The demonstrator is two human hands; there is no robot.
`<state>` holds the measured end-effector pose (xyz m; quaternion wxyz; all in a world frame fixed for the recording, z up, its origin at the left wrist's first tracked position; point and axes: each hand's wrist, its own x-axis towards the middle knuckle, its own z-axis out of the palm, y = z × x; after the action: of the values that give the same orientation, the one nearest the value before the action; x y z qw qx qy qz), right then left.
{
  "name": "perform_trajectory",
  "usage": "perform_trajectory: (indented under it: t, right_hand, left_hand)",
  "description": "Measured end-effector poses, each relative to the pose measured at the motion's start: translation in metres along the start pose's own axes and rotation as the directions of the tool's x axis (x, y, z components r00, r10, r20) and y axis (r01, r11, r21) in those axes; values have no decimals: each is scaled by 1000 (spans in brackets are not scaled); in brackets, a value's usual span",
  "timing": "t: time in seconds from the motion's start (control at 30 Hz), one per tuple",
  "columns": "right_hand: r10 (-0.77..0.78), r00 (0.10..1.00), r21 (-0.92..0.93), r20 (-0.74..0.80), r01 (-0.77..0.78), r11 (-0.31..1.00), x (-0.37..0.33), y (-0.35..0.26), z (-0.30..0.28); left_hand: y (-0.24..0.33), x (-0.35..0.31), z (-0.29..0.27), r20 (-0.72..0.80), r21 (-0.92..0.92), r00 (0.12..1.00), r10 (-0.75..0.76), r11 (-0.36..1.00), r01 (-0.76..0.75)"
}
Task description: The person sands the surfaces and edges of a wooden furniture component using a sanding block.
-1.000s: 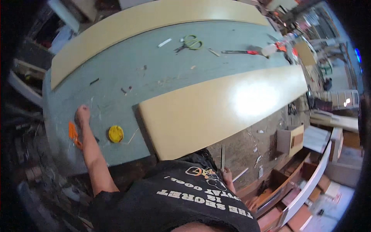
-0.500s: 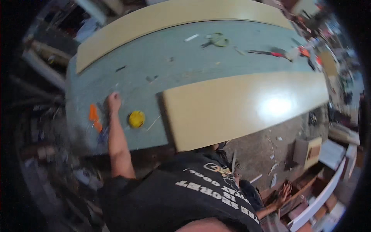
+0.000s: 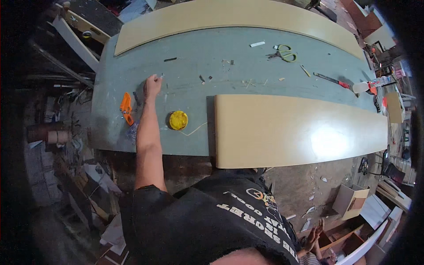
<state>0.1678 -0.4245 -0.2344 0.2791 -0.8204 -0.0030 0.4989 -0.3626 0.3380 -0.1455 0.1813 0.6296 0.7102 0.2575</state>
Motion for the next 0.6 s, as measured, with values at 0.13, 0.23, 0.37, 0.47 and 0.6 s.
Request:
perform_trajectory:
  t: [0.13, 0.23, 0.37, 0.47, 0.6]
  right_hand:
    - [-16, 1000, 36, -5, 16, 999, -12, -3, 1]
    - [-80, 985, -140, -155, 58, 988, -37, -55, 18]
    - [78, 986, -52, -150, -87, 995, -11, -16, 29]
    - [96, 981, -151, -170, -122, 981, -30, -22, 36]
    - [170, 980, -125, -100, -182, 975, -39, 1, 49]
  left_hand:
    - [62, 14, 42, 96, 297, 995, -2, 955, -27]
    - [51, 4, 22, -1, 319, 976, -217, 925, 206]
    - [37, 16, 43, 76, 439, 991, -106, 896, 62]
    - [73, 24, 58, 137, 288, 980, 146, 940, -180]
    - [202, -67, 116, 277, -494, 884, 377, 845, -205]
